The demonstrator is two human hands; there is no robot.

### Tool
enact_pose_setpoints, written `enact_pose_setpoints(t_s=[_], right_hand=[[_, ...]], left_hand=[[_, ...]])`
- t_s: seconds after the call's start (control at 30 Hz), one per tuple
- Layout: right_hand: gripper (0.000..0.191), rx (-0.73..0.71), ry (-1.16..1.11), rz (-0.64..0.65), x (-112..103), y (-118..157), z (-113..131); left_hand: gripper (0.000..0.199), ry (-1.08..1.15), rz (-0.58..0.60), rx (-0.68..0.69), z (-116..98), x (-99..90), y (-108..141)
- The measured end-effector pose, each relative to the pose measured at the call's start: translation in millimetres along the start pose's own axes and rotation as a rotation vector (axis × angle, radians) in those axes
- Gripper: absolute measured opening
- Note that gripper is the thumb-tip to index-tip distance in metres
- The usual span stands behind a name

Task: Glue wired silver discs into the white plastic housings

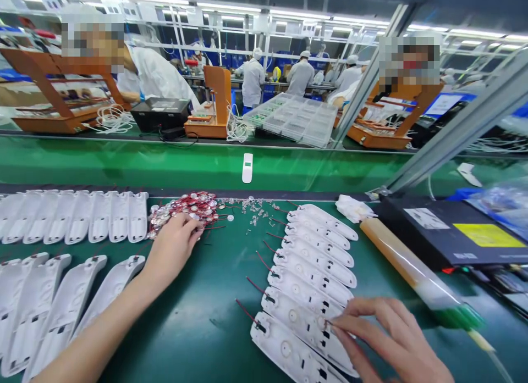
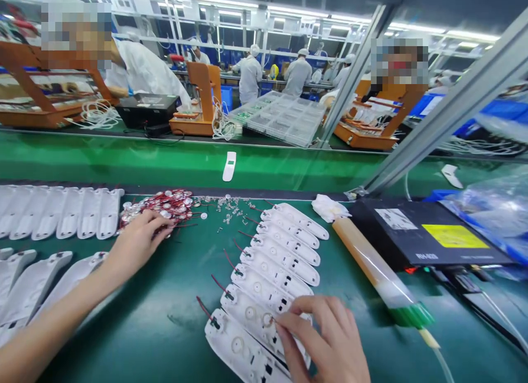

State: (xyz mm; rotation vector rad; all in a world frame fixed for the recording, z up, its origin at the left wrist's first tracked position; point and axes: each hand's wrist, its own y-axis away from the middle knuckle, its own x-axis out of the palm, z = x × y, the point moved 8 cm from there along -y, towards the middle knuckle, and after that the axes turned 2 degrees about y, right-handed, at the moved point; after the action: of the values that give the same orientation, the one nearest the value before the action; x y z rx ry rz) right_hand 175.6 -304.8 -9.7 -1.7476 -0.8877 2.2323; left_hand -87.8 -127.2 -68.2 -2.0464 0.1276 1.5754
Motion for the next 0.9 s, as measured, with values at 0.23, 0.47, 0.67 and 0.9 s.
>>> enact_pose_setpoints(t_s=[0.23, 0.47, 0.67, 0.9], right_hand=[[0.011, -0.006, 0.083, 0.066, 21.9, 19.0, 6.9], [0.005, 0.055, 0.085, 0.105, 41.5, 8.3, 15.2], [0.007, 0.046, 0.092, 0.117, 46.5, 9.1, 16.4], [0.011, 0.099, 0.035, 0.097, 46.8, 9.6, 16.0]], left_hand=[[0.023, 0.137, 0.073, 0.000, -21.0, 4.2, 7.5], [0.020, 0.161, -0.160, 0.001, -37.3, -29.4, 7.4], [0.011, 0.438, -0.220, -0.017, -49.9, -42.5, 7.6], [0.007, 0.574, -0.197, -0.042, -58.4, -46.1, 6.4]])
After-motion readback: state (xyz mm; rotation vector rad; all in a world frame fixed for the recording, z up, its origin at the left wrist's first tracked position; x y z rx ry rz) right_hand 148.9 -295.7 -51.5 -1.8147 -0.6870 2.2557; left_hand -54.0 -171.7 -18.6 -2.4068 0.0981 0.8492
